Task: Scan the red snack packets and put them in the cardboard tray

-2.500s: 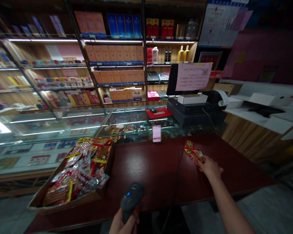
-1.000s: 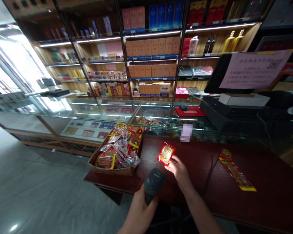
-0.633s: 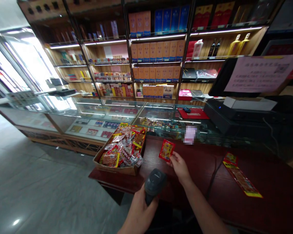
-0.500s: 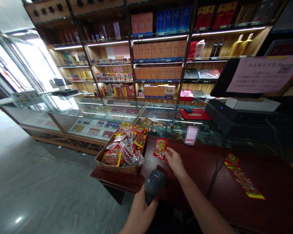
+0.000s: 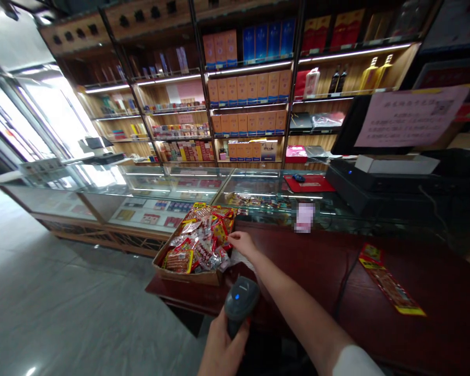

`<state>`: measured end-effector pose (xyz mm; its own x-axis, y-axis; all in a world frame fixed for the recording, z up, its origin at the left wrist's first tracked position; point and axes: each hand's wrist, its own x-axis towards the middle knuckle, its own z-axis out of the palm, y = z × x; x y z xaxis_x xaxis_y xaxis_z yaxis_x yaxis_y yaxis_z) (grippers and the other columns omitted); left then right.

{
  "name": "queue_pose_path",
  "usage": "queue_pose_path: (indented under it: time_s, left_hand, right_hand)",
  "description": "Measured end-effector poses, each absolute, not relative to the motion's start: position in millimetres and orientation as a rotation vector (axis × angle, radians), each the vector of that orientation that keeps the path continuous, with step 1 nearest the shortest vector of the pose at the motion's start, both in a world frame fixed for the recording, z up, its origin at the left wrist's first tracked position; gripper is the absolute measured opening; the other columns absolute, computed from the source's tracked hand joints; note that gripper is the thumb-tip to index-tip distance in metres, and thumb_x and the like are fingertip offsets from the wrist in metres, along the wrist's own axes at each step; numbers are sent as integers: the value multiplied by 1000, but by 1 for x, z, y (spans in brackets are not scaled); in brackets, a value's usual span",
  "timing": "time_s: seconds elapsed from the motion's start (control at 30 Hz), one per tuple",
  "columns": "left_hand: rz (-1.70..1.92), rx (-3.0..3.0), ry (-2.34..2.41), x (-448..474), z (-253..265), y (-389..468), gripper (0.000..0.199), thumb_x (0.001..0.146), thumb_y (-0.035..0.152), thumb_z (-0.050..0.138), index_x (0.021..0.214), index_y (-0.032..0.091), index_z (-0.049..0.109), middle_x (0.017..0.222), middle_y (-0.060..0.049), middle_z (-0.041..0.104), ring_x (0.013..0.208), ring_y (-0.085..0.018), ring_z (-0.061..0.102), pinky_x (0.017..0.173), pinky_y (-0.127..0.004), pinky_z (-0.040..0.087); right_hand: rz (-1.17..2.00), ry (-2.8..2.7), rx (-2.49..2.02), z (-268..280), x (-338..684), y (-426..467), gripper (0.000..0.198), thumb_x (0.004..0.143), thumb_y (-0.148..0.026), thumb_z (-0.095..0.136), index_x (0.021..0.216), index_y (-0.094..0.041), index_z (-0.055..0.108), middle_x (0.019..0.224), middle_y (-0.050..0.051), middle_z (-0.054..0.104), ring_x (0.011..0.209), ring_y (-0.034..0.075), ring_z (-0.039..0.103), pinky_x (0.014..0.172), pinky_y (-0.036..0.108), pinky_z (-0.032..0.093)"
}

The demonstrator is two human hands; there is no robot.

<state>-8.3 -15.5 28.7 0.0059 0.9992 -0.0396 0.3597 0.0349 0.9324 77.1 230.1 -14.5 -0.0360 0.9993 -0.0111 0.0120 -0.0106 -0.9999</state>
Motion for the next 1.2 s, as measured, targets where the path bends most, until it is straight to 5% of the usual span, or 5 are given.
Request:
queue_pose_path:
  time_s: [0.27,0.43,0.67,1.0,1.2]
  left_hand:
    - [992,1447,1504,4,26,-16,17,82,31,58,85,16,64,59,1,61,51,-17,57,49,-24,43]
    - [954,1414,1494,-1,21,-13,26,83,42,58,83,16,64,52,3,56,47,-18,56,46,-25,43]
    - [925,1427,1373,10,10,-6,21,83,37,59,86,16,63,54,6,53,45,-14,50,45,-23,41]
    - [969,1456,1365,21,0,-6,18,79,32,68,86,15,70,55,2,61,52,-16,58,53,-23,48]
    - [997,1461,1412,11,9,-16,24,81,38,67,89,16,72,49,3,59,58,-21,64,57,-25,53]
  right_hand:
    - [1189,-1258,-1334,-29,74,229,24,82,-40,73,94,-21,65,65,-3,68,50,12,62,47,21,44]
    - [920,-1233,-1551,-33,147,211,31,90,-47,58,106,-23,68,107,7,75,96,22,71,80,32,56]
    - [392,-841,-2143,-40,350,148,72,88,-32,50,146,7,35,162,34,12,152,44,-2,120,61,3]
    - [325,-1786,-1904,-56,273,152,44,97,-36,40,133,-21,61,152,11,49,143,25,40,116,42,32]
    - [560,-2169,-1723,-37,154,189,86,78,-55,70,149,-16,41,159,21,35,150,38,23,119,60,12]
